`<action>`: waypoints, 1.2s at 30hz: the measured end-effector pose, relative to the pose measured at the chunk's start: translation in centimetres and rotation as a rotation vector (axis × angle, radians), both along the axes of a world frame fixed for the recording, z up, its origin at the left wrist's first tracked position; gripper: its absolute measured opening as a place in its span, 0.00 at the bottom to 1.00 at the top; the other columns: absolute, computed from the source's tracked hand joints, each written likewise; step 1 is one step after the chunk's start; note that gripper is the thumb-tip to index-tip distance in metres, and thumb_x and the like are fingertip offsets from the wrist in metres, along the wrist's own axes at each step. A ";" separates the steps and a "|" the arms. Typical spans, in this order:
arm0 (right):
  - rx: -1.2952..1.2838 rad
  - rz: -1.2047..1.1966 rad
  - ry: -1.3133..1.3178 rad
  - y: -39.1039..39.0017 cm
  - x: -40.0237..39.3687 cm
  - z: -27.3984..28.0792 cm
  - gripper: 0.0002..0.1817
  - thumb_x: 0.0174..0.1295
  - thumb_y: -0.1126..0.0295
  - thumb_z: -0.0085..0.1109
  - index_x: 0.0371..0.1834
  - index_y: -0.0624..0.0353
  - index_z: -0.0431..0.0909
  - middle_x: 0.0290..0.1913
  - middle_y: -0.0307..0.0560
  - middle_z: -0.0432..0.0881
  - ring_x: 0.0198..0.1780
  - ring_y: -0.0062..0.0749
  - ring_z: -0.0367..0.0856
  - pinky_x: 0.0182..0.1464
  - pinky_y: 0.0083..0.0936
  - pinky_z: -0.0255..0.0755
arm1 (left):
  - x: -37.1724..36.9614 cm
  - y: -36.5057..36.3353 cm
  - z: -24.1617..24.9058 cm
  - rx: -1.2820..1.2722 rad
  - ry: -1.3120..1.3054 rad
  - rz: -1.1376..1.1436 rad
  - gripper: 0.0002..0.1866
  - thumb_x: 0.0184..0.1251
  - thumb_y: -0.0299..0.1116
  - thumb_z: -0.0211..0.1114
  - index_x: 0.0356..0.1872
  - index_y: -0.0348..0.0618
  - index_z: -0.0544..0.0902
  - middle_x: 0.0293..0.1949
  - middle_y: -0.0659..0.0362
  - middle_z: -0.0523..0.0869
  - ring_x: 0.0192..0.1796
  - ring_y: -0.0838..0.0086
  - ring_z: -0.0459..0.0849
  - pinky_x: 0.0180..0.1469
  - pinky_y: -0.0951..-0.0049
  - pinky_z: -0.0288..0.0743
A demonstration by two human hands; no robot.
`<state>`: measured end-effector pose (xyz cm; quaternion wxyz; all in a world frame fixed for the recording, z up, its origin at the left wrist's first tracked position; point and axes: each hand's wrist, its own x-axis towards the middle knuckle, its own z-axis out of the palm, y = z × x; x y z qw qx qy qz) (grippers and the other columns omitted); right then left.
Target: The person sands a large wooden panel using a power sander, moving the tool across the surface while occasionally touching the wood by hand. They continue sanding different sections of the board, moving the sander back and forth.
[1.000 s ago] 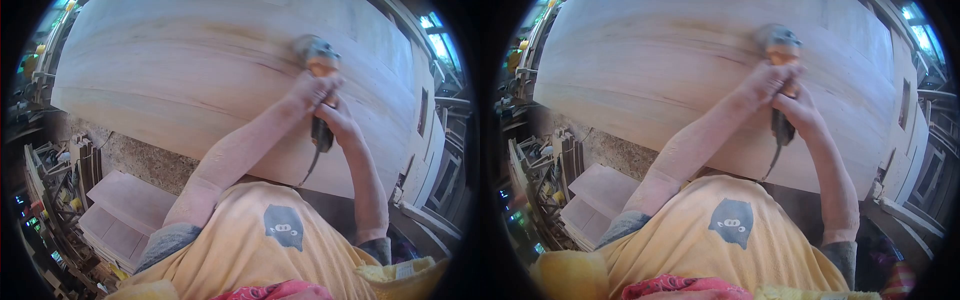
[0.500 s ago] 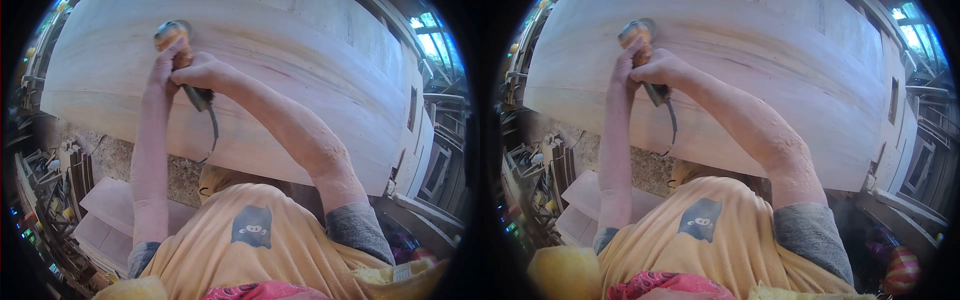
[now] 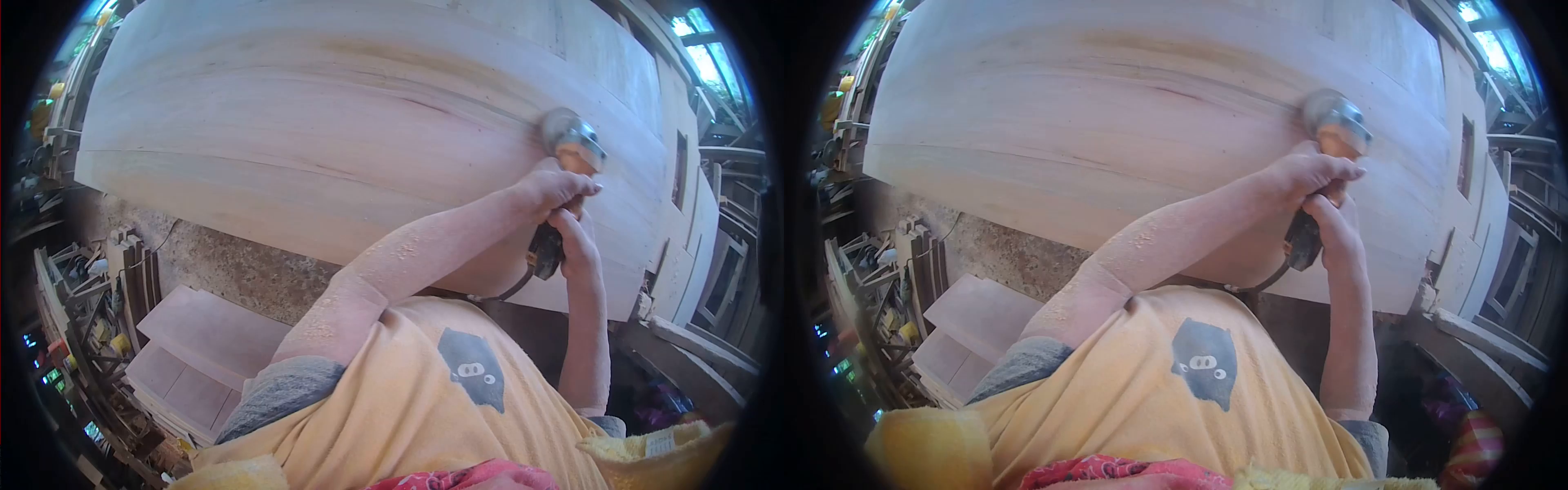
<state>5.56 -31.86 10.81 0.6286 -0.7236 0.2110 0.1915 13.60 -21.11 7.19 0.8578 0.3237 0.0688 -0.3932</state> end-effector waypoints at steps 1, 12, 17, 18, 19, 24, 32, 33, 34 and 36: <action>0.020 -0.021 -0.013 0.2 -0.2 0.1 0.16 0.59 0.65 0.63 0.49 0.60 0.79 0.38 0.36 0.81 0.39 0.21 0.81 0.43 0.23 0.75 | 0.1 0.3 0.0 0.006 -0.001 -0.045 0.10 0.66 0.32 0.76 0.39 0.45 0.82 0.29 0.64 0.82 0.29 0.81 0.81 0.31 0.77 0.75; 0.039 0.536 -0.097 22.5 10.3 -2.1 0.19 0.50 0.58 0.70 0.37 0.62 0.85 0.32 0.42 0.84 0.31 0.28 0.83 0.31 0.29 0.76 | 3.0 25.9 -2.4 0.193 -0.020 0.489 0.09 0.71 0.38 0.73 0.40 0.47 0.83 0.32 0.65 0.84 0.33 0.79 0.84 0.35 0.75 0.80; 0.070 0.781 -0.061 35.2 13.8 -2.2 0.23 0.48 0.54 0.72 0.38 0.65 0.88 0.30 0.46 0.86 0.31 0.28 0.83 0.32 0.29 0.77 | 3.4 39.1 -2.2 0.348 -0.026 0.730 0.16 0.71 0.42 0.74 0.51 0.48 0.81 0.37 0.64 0.86 0.38 0.76 0.87 0.40 0.70 0.84; 0.094 0.815 -0.050 36.6 13.9 -2.6 0.22 0.48 0.55 0.72 0.38 0.65 0.88 0.31 0.46 0.86 0.33 0.29 0.84 0.32 0.29 0.77 | 3.2 40.8 -2.0 0.382 -0.023 0.745 0.17 0.71 0.43 0.74 0.53 0.47 0.81 0.39 0.63 0.86 0.39 0.76 0.88 0.42 0.70 0.84; 0.170 0.805 -0.067 37.3 13.4 -2.3 0.23 0.48 0.55 0.72 0.37 0.66 0.88 0.32 0.46 0.86 0.33 0.29 0.84 0.32 0.30 0.77 | 3.0 42.0 -1.7 0.409 -0.020 0.752 0.19 0.71 0.43 0.74 0.55 0.47 0.81 0.40 0.63 0.86 0.40 0.75 0.88 0.43 0.69 0.85; 0.103 0.700 -0.082 34.1 11.5 -0.7 0.23 0.47 0.57 0.72 0.37 0.68 0.84 0.32 0.48 0.86 0.35 0.32 0.84 0.37 0.32 0.78 | 1.8 39.0 -0.2 0.416 0.042 0.707 0.20 0.72 0.42 0.73 0.57 0.45 0.81 0.41 0.63 0.87 0.41 0.74 0.88 0.46 0.69 0.86; 0.161 0.069 -0.175 12.6 5.1 -1.8 0.21 0.53 0.66 0.70 0.49 0.63 0.80 0.37 0.38 0.82 0.38 0.22 0.80 0.39 0.24 0.75 | 3.7 13.4 -1.7 0.239 -0.145 0.164 0.10 0.71 0.38 0.74 0.40 0.42 0.86 0.31 0.66 0.84 0.31 0.82 0.82 0.32 0.75 0.78; 0.137 0.015 -0.129 8.6 4.4 -2.6 0.20 0.54 0.65 0.70 0.49 0.63 0.80 0.36 0.36 0.81 0.37 0.21 0.79 0.38 0.23 0.74 | 3.3 9.6 -1.6 0.179 -0.222 0.094 0.10 0.72 0.39 0.73 0.39 0.43 0.87 0.30 0.68 0.83 0.30 0.83 0.80 0.31 0.76 0.75; 0.099 -0.061 -0.103 5.4 3.5 -2.0 0.20 0.56 0.64 0.69 0.49 0.62 0.80 0.36 0.36 0.81 0.36 0.21 0.79 0.37 0.24 0.74 | 2.8 5.8 -2.6 0.224 -0.272 0.054 0.13 0.74 0.42 0.72 0.39 0.42 0.87 0.29 0.68 0.81 0.28 0.83 0.78 0.30 0.75 0.75; 0.084 -0.216 -0.090 -0.5 1.4 -1.4 0.18 0.56 0.64 0.68 0.47 0.61 0.80 0.35 0.37 0.80 0.34 0.22 0.79 0.35 0.26 0.74 | 0.7 1.7 -0.9 0.727 -0.664 0.053 0.17 0.74 0.45 0.70 0.44 0.38 0.87 0.41 0.52 0.88 0.42 0.67 0.85 0.45 0.61 0.79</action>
